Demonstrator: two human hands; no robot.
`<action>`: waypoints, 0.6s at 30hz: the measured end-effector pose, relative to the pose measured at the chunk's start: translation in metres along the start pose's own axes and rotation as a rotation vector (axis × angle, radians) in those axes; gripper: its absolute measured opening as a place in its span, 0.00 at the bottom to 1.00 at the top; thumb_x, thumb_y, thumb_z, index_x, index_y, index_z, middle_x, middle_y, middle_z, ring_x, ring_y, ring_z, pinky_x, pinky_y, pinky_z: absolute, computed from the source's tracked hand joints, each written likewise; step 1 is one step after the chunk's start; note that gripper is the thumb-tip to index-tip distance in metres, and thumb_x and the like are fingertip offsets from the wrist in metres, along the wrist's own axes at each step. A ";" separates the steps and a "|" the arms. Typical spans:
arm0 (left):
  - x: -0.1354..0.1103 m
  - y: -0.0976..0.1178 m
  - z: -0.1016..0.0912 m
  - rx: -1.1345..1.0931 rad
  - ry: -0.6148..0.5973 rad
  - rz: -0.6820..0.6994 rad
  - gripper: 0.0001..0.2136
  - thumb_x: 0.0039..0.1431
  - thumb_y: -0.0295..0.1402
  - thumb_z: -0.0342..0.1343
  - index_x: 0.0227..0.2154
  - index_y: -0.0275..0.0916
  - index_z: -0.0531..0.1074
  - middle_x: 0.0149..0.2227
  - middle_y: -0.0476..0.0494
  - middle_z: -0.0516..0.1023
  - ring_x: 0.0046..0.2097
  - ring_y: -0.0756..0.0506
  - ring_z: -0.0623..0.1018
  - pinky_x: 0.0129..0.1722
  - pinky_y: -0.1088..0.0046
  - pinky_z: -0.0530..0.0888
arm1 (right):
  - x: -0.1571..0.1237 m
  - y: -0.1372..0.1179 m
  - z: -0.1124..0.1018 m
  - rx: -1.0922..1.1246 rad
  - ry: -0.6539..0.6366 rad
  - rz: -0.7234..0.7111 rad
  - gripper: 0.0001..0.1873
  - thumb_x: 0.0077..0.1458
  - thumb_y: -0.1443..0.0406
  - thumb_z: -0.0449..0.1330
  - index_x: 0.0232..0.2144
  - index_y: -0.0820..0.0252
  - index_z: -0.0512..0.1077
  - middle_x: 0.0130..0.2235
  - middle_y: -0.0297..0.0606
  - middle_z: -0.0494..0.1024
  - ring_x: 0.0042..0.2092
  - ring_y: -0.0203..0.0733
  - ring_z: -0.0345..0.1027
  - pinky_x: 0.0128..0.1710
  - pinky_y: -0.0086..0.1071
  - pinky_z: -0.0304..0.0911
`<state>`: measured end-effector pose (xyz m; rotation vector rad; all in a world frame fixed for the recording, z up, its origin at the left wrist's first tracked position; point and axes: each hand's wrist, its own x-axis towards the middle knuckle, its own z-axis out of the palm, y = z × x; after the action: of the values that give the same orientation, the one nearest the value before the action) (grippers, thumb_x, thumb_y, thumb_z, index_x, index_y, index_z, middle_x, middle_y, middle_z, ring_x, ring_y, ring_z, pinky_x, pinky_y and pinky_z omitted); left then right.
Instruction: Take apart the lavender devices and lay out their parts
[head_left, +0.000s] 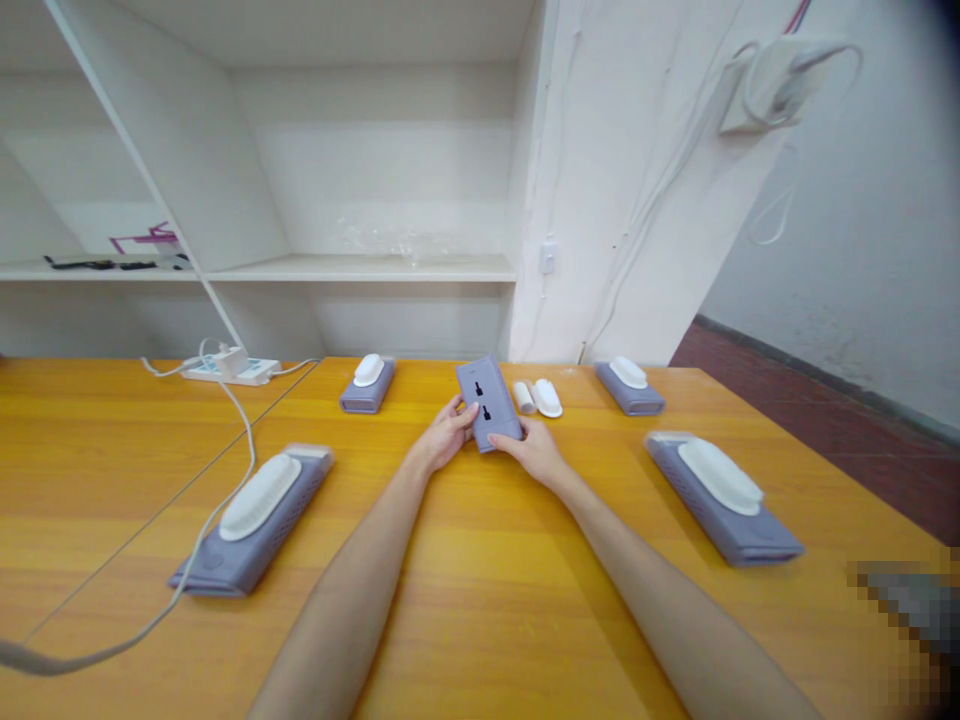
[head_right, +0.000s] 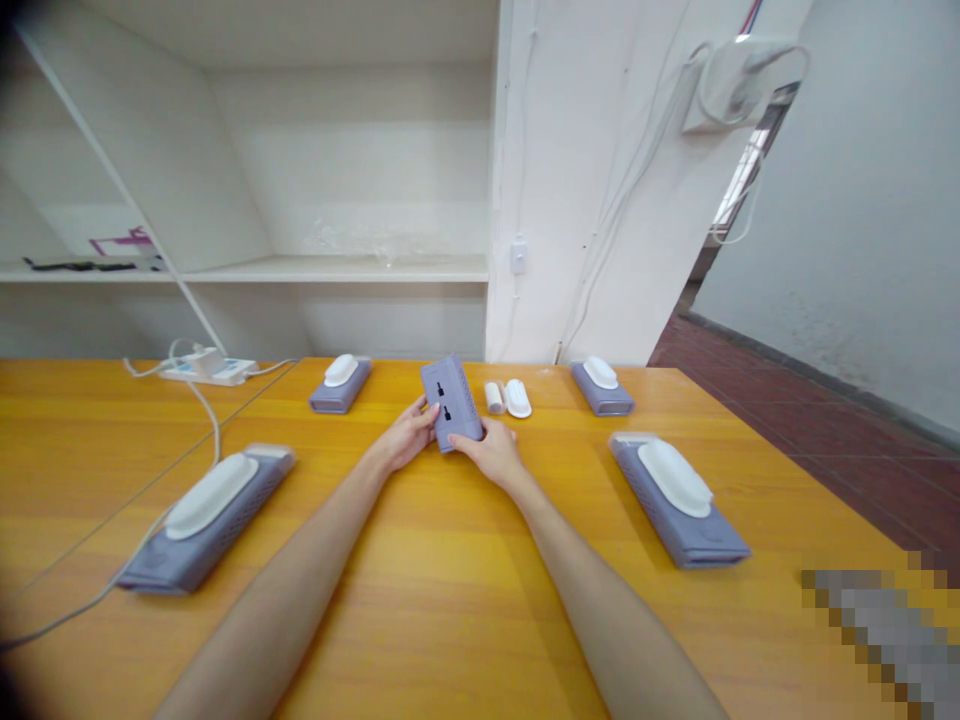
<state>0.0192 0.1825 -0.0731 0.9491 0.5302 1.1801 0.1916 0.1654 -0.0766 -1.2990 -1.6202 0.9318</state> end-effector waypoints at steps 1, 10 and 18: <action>0.000 0.000 0.000 0.001 -0.001 0.002 0.21 0.52 0.34 0.62 0.48 0.38 0.65 0.50 0.37 0.73 0.47 0.43 0.76 0.48 0.65 0.71 | 0.001 0.001 0.000 -0.011 0.003 0.006 0.20 0.40 0.58 0.66 0.37 0.62 0.76 0.34 0.39 0.80 0.37 0.45 0.72 0.42 0.37 0.65; 0.001 -0.002 -0.001 -0.001 0.027 0.016 0.20 0.52 0.35 0.61 0.47 0.39 0.65 0.48 0.38 0.74 0.45 0.43 0.76 0.47 0.62 0.72 | 0.003 0.005 -0.003 0.053 -0.034 -0.023 0.21 0.42 0.60 0.64 0.40 0.63 0.74 0.38 0.39 0.79 0.38 0.43 0.71 0.42 0.36 0.65; 0.001 0.000 0.000 -0.010 0.033 0.010 0.19 0.53 0.36 0.61 0.47 0.39 0.65 0.48 0.37 0.74 0.46 0.43 0.77 0.48 0.60 0.72 | 0.003 0.005 0.003 0.023 0.059 -0.027 0.18 0.45 0.58 0.62 0.38 0.61 0.74 0.35 0.39 0.79 0.38 0.44 0.71 0.42 0.36 0.65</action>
<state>0.0196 0.1833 -0.0732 0.9259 0.5468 1.2079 0.1904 0.1689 -0.0817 -1.2746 -1.5734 0.8858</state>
